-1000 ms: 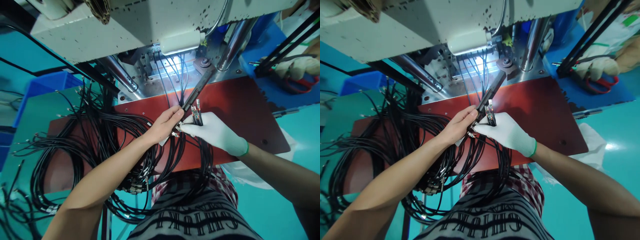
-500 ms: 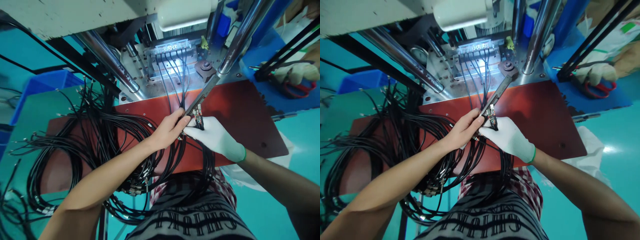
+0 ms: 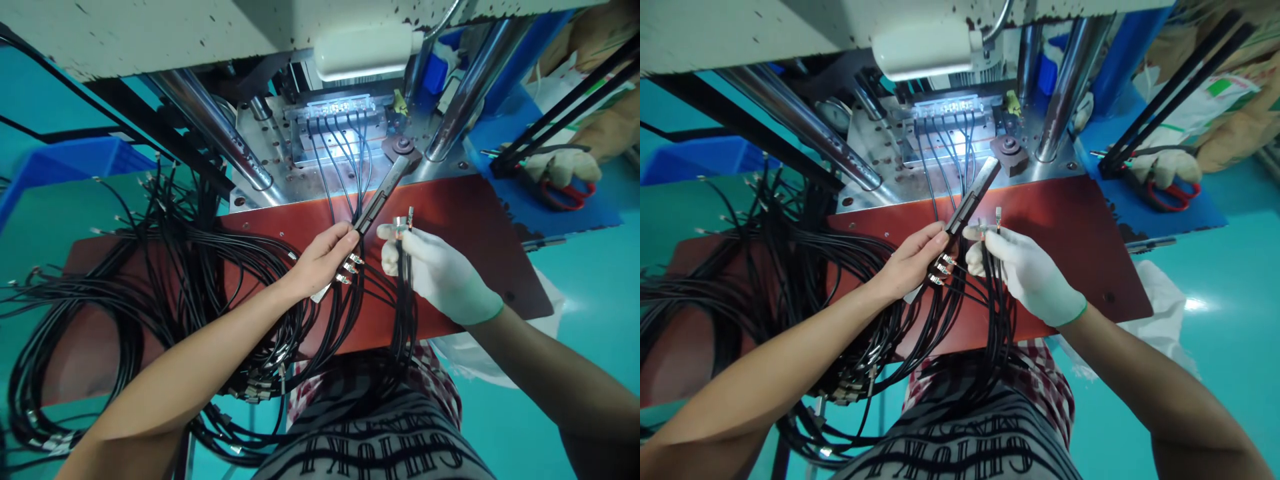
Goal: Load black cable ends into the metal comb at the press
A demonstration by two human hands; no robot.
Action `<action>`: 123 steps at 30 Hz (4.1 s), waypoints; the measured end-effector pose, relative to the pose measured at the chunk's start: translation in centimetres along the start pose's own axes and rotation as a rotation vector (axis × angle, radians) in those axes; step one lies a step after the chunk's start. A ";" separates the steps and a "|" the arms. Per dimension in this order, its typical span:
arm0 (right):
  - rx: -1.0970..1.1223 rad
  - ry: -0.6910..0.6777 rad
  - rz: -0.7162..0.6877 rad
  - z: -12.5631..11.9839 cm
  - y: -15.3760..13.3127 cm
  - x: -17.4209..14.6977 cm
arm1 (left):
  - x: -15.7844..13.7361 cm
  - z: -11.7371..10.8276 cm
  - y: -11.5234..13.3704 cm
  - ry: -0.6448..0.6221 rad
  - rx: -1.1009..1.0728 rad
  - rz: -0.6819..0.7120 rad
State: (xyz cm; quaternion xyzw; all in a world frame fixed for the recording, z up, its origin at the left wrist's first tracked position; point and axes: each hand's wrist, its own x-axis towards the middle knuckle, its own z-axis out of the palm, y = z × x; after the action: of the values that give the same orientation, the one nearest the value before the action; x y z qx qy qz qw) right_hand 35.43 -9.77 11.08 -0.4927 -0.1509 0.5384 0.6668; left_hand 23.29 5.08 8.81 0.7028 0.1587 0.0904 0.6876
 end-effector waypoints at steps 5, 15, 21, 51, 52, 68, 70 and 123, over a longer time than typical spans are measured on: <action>0.039 -0.094 0.104 -0.3 -0.6 0.6 | 0.2 -0.2 -0.4 -0.010 -0.037 -0.006; -0.103 -0.241 0.046 -1.1 -1.3 0.4 | 0.1 -0.1 -0.2 -0.013 -0.138 -0.047; -0.330 -0.426 -0.009 -1.1 -2.8 0.7 | 0.1 -0.1 -0.3 -0.032 -0.196 -0.065; -1.089 0.170 -0.229 -1.4 -2.0 -0.9 | 0.1 -0.3 0.3 -0.067 0.143 0.069; -1.051 0.185 -0.227 -1.4 -1.8 -1.0 | 0.1 -0.4 0.2 -0.069 0.129 0.065; -0.874 0.192 -0.242 1.0 -1.4 0.5 | 0.2 -1.5 0.3 -0.210 -0.005 -0.042; -0.904 0.207 -0.247 1.3 -1.4 0.5 | 0.2 -1.5 0.7 -0.221 0.045 -0.030; -0.462 0.241 -0.117 -3.5 -0.5 -2.8 | 0.2 -1.6 0.8 -0.220 0.171 -0.049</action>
State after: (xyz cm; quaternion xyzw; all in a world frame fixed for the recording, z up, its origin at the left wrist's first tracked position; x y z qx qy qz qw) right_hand 37.23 -13.88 10.77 -0.6827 -0.2175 0.3877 0.5799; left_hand 23.03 6.63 9.67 0.7603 0.1066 -0.0177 0.6405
